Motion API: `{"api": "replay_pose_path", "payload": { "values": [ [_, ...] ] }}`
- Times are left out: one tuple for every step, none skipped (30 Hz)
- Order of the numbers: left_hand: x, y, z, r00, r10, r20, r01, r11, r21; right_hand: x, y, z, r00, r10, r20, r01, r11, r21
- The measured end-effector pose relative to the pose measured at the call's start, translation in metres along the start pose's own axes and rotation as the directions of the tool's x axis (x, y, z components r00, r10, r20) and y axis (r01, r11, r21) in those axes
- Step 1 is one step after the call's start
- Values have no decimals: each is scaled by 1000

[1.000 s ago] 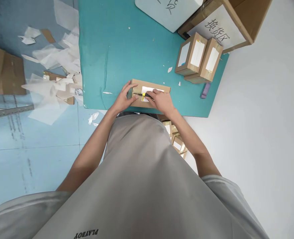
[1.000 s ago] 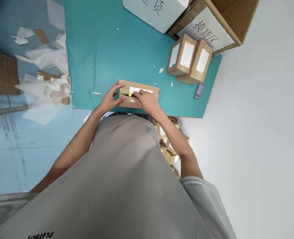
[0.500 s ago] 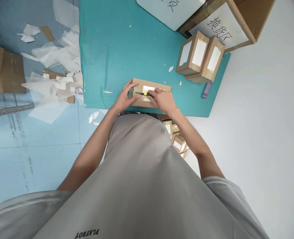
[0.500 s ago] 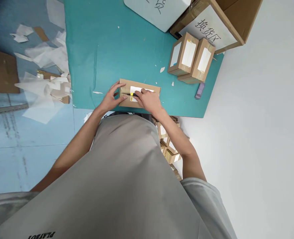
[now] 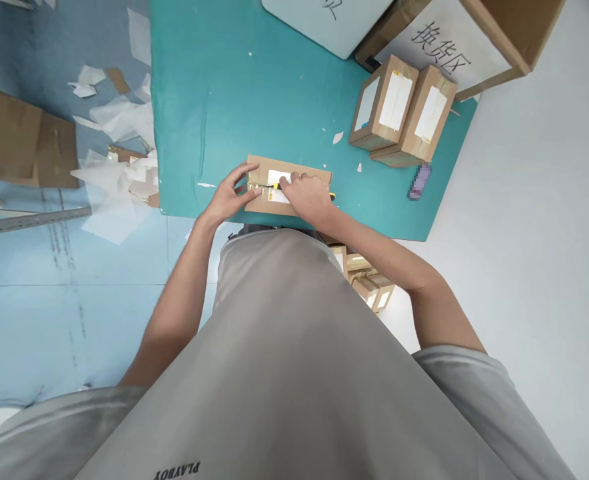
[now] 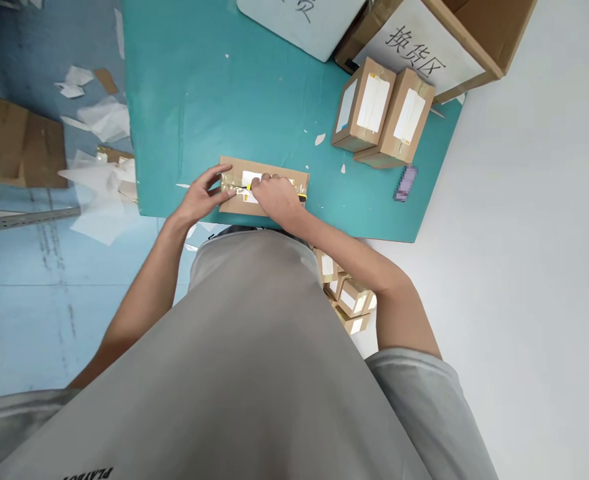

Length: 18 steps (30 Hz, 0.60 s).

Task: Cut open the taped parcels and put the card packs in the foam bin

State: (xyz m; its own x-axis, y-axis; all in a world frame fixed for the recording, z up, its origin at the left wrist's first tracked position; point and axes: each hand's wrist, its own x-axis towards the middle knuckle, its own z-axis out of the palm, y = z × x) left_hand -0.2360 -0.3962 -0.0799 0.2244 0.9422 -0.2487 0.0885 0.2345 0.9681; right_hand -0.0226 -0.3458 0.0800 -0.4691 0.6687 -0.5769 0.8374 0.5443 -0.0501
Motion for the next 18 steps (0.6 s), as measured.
{"api": "replay_pose_path", "payload": {
  "values": [
    [-1,1,1,1000,-5,-5,5,1000,4,-4,4,-1,1000,-6,6,6,1000,-5],
    [-1,2,1,1000,-8,-7,8,1000,9,-10,11,-2,1000,-9,12,9,1000,-8],
    [-2,2,2,1000,-9,-11,9,1000,14,-17,19,-3,1000,-1,21,1,1000,-9],
    [-3,3,3,1000,-9,-17,9,1000,18,-25,30,-2,999,18,33,-18,1000,-7],
    [-4,4,5,1000,-8,-27,8,1000,22,-34,42,-1,998,43,48,-43,999,-3],
    [-4,5,7,999,-7,-38,8,1000,26,-44,57,1,995,75,62,-76,997,-1],
    [-5,6,9,999,-7,-50,9,999,31,-54,72,5,992,106,73,-107,994,-1],
    [-5,7,11,998,-9,-62,11,999,36,-64,87,10,989,126,82,-126,992,0],
    [-6,8,14,997,-12,-74,15,999,41,-73,102,15,987,135,85,-135,991,-3],
    [-6,10,16,996,-16,-85,20,999,46,-80,114,21,987,134,87,-134,991,-5],
    [-7,11,18,995,-21,-95,26,998,51,-87,124,26,988,127,87,-127,992,-9],
    [-7,13,21,994,-28,-105,34,998,57,-91,131,31,990,115,86,-114,993,-11],
    [-7,14,23,993,-35,-114,42,997,61,-94,137,35,991,98,88,-97,995,-10],
    [-7,15,24,991,-43,-124,51,997,65,-96,142,38,992,85,88,-85,996,-5],
    [-7,15,26,990,-52,-134,62,996,68,-98,146,41,993,75,90,-76,997,2],
    [-7,16,28,988,-61,-144,72,995,70,-99,151,43,994,63,93,-65,998,16],
    [-6,16,29,986,-70,-154,82,994,71,-100,156,45,994,55,93,-58,998,35],
    [-6,16,31,984,-78,-163,91,993,72,-102,163,48,995,52,87,-57,997,60]
  ]
}}
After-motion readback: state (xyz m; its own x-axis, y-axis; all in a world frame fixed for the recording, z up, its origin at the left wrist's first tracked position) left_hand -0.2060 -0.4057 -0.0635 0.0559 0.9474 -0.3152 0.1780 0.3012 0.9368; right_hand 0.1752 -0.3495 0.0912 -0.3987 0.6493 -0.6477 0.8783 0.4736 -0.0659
